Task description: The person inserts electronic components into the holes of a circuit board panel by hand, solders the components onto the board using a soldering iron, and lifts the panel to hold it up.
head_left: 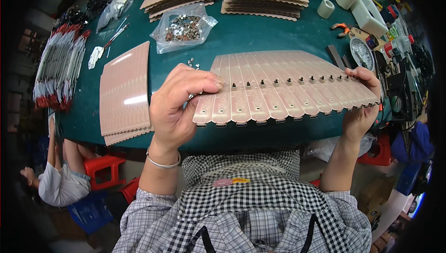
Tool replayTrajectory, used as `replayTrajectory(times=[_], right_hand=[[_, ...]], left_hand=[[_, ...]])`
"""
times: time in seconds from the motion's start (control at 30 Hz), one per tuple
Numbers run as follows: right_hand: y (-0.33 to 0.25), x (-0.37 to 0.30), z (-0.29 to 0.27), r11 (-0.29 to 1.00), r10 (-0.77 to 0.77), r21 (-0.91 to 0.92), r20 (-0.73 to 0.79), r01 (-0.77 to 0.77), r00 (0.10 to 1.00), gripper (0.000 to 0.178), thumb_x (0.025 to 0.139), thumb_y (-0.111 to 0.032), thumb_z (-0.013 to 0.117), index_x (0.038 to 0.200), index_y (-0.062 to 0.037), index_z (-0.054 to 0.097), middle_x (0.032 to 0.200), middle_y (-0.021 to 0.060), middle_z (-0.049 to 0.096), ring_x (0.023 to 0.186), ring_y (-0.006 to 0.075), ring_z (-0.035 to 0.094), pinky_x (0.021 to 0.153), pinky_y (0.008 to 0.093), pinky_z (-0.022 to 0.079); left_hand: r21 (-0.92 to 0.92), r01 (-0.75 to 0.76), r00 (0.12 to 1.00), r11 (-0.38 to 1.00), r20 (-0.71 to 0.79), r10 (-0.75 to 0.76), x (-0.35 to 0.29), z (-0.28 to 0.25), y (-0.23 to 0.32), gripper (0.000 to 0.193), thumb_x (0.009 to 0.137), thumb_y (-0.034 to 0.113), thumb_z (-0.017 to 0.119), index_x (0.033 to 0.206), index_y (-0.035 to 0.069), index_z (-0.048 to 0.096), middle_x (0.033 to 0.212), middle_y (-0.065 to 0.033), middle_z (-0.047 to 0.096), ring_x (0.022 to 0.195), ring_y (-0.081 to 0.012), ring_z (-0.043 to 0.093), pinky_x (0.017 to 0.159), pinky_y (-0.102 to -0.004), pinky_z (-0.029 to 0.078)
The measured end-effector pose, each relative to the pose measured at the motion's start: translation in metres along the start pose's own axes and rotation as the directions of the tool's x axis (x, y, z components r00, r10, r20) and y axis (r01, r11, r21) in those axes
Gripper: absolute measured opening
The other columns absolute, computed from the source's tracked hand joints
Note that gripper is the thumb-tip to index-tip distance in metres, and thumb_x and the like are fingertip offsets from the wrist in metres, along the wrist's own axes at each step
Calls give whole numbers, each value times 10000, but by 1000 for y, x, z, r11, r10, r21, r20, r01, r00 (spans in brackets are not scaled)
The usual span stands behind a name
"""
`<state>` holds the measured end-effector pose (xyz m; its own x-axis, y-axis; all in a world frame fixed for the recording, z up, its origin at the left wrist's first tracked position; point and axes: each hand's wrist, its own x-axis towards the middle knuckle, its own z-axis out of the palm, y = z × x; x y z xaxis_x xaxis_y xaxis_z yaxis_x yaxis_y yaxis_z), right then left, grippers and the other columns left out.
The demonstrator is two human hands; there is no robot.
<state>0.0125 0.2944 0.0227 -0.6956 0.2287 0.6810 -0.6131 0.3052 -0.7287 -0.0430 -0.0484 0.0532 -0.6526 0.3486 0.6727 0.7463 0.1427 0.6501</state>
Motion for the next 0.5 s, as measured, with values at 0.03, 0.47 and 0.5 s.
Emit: replayTrajectory(times=[0.03,0.47,0.5], right_hand=[[0,0,0,1000,-1,-2,0,1,1000,611,900,-435,653,1196,80,507,1171,166,563,1055,252,612,949,367,472],[-6,0,7,996,33,79,16,-34,999,401,913,-267,664,1120,55,544,1104,124,541,1030,198,568,961,343,440],[-6,1,6,997,32,66,8,-32,999,401,913,-267,664,1120,55,544,1104,124,541,1030,198,568,961,343,440]], left_hand=[[-2,-1,1000,1000,0,1,-1,-1,-1,131,839,74,643,951,23,689,907,-103,709,821,-252,648,766,-348,475],[64,-50,994,997,100,43,11,6,0,302,718,273,798,919,60,726,888,-80,727,810,-239,593,775,-352,451],[51,-56,993,997,105,51,10,7,1,302,718,273,798,919,60,726,888,-80,727,810,-239,593,775,-352,451]])
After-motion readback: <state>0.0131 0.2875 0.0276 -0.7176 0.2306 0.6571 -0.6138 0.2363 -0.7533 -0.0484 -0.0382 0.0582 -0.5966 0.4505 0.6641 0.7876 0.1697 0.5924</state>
